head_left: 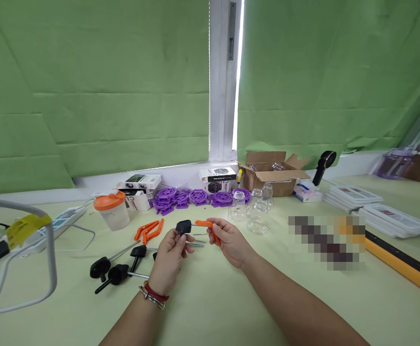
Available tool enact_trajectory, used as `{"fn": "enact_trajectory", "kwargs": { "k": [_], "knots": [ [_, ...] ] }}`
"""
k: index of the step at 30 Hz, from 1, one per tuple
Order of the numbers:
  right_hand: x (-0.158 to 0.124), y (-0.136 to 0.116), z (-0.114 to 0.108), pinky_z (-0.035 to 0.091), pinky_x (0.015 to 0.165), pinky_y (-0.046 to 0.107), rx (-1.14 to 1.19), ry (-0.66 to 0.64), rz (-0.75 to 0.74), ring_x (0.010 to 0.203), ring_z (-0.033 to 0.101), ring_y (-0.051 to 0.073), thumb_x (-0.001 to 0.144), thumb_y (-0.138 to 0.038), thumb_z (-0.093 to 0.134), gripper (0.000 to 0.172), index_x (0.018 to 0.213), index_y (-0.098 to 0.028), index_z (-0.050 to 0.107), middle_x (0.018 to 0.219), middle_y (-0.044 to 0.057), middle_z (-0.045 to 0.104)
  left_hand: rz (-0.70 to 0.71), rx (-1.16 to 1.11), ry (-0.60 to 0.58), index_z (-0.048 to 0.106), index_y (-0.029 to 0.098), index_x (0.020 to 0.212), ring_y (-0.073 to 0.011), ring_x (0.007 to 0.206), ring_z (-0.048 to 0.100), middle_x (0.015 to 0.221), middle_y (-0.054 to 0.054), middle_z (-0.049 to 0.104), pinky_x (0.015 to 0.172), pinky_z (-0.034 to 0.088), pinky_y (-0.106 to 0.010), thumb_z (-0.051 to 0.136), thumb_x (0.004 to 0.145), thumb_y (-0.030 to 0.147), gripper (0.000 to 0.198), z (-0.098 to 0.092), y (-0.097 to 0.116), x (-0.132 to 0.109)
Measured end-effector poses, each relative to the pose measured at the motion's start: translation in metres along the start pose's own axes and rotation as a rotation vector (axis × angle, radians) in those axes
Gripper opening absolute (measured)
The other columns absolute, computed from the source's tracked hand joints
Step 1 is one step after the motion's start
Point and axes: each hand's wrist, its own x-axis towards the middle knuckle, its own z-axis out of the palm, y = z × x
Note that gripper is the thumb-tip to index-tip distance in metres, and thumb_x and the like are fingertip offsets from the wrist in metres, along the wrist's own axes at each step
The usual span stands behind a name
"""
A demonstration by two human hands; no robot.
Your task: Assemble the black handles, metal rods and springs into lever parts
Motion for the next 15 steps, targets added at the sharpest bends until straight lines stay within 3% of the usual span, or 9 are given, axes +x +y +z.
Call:
{"fn": "enact_trajectory", "kwargs": {
  "k": [3, 8, 15],
  "knots": [
    [-0.001, -0.002, 0.001, 0.036, 0.062, 0.029, -0.004, -0.016, -0.003, 0.056, 0.046, 0.009, 0.072, -0.039, 0.067, 0.038, 0.104, -0.021, 0.06, 0.072, 0.0, 0.057, 0.012, -0.041, -0.001, 0.045, 0.019, 0.1, -0.0122, 0.062, 0.059, 0.089, -0.006, 0.066, 0.054, 0.039, -0.023, 0.057, 0.077, 0.034, 0.03, 0.0, 0.001, 0.0],
    [0.0, -0.001, -0.001, 0.036, 0.063, 0.028, -0.113, 0.004, 0.003, 0.059, 0.047, 0.01, 0.065, -0.036, 0.073, 0.038, 0.097, -0.018, 0.064, 0.068, -0.001, 0.057, -0.002, -0.064, -0.051, 0.04, 0.02, 0.116, -0.0149, 0.067, 0.061, 0.091, -0.007, 0.067, 0.056, 0.039, -0.024, 0.062, 0.073, 0.032, 0.049, -0.001, 0.008, -0.002],
    [0.005, 0.002, -0.012, 0.038, 0.066, 0.028, -0.227, 0.089, -0.016, 0.07, 0.051, 0.013, 0.055, -0.029, 0.079, 0.035, 0.087, -0.02, 0.069, 0.082, 0.003, 0.064, -0.04, 0.026, -0.136, 0.047, 0.019, 0.11, -0.0166, 0.074, 0.061, 0.092, -0.007, 0.066, 0.061, 0.043, -0.026, 0.069, 0.067, 0.031, 0.05, 0.003, 0.012, -0.006]
  ]
}}
